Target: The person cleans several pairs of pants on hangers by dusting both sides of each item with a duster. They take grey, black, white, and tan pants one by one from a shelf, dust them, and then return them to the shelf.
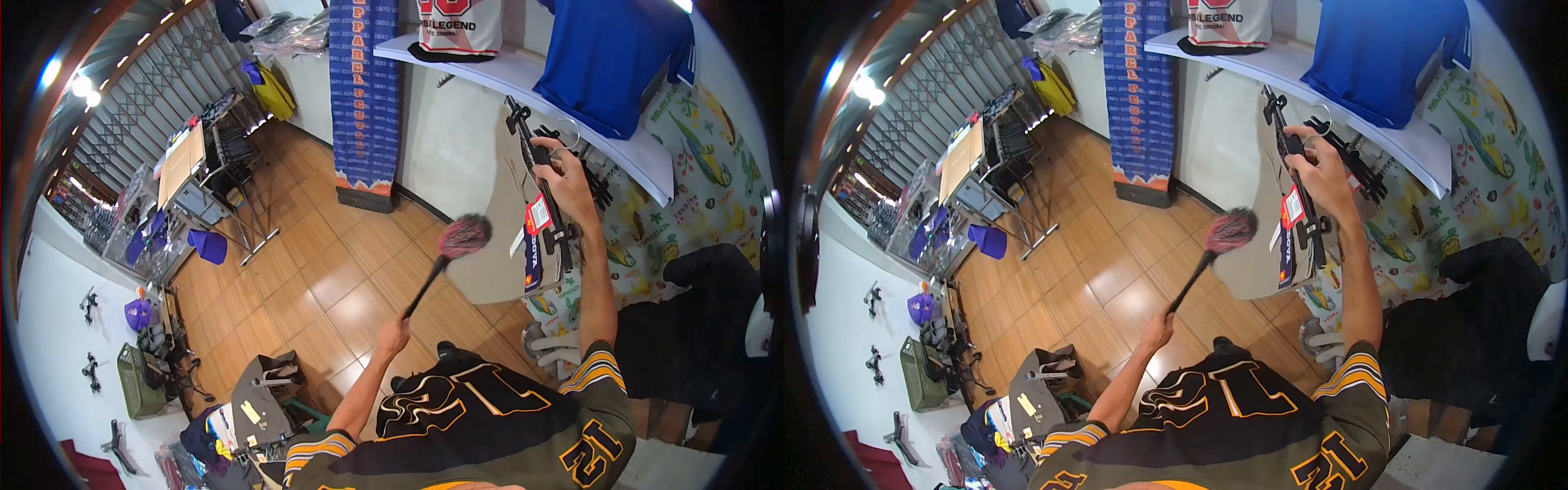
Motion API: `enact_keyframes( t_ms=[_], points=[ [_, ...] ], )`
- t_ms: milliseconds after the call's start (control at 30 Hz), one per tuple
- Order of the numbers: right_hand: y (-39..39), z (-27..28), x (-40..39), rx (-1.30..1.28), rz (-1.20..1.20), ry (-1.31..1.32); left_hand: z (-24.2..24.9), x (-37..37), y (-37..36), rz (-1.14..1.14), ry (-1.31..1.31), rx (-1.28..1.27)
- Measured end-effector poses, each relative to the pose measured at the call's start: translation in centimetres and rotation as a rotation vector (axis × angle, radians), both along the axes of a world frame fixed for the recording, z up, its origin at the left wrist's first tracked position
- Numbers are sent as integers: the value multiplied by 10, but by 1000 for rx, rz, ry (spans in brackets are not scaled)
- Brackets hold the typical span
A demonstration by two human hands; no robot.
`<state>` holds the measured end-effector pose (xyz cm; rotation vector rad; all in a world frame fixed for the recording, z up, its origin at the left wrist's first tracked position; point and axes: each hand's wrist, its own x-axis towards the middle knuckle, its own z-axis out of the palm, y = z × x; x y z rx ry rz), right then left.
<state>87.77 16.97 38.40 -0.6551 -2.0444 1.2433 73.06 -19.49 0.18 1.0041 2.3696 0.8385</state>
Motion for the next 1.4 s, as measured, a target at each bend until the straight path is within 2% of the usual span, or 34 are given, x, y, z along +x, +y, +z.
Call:
enact_keyframes(
  t_ms=[100,167,267,300,400,467,500,567,633,667,700,733,800,833,900,967,1000,1067,1133,1167,1200,1267,1367,1400],
  points=[
    [-18,-9,-10,20,26,3,-1,-30,-53,215,86,164],
    [-37,-12,-27,-20,58,50,35,-48,-59,349,49,297],
    [-56,-21,-53,-7,112,115,161,-30,-49,482,-73,556],
    [-64,-21,-61,1,130,132,176,-23,-48,507,-112,639],
    [-91,-6,-76,6,146,152,166,-1,-54,273,84,623],
    [-103,4,-81,30,121,162,122,3,-71,-37,120,127],
    [-103,5,-86,87,121,212,93,3,-80,-42,65,14],
    [-113,20,-83,72,127,250,-2,-21,-125,-141,21,-112],
    [-118,31,-76,17,176,247,-19,-38,-156,13,66,-24],
    [-123,38,-71,-99,257,261,-26,-42,-164,89,86,18],
    [-130,46,-65,-218,341,271,-10,-47,-160,172,117,144],
    [-138,49,-63,-341,427,280,28,-55,-153,258,147,267],
    [-141,47,-65,-253,453,202,117,-56,-127,420,-5,327],
    [-146,47,-66,-192,461,173,146,-53,-114,423,10,507],
    [-150,48,-71,-61,450,112,162,-53,-85,377,109,800],
    [-155,45,-76,44,491,176,163,-39,-75,336,133,734],
    [-157,45,-77,96,511,208,155,-35,-68,218,235,795],
    [-163,49,-74,39,528,247,108,-29,-86,6,164,265],
    [-160,52,-72,77,489,290,1,-32,-117,-29,61,105],
    [-160,55,-68,160,430,219,-31,-31,-137,-31,49,48],
    [-152,50,-66,149,483,242,-47,-33,-156,-36,38,-9],
    [-156,48,-63,138,426,190,-53,-34,-185,78,-29,-131],
    [-165,52,-64,359,92,-93,-79,-51,-219,248,49,35],
    [-163,49,-65,601,57,-93,-51,-53,-218,313,-28,-34]
  ],
)
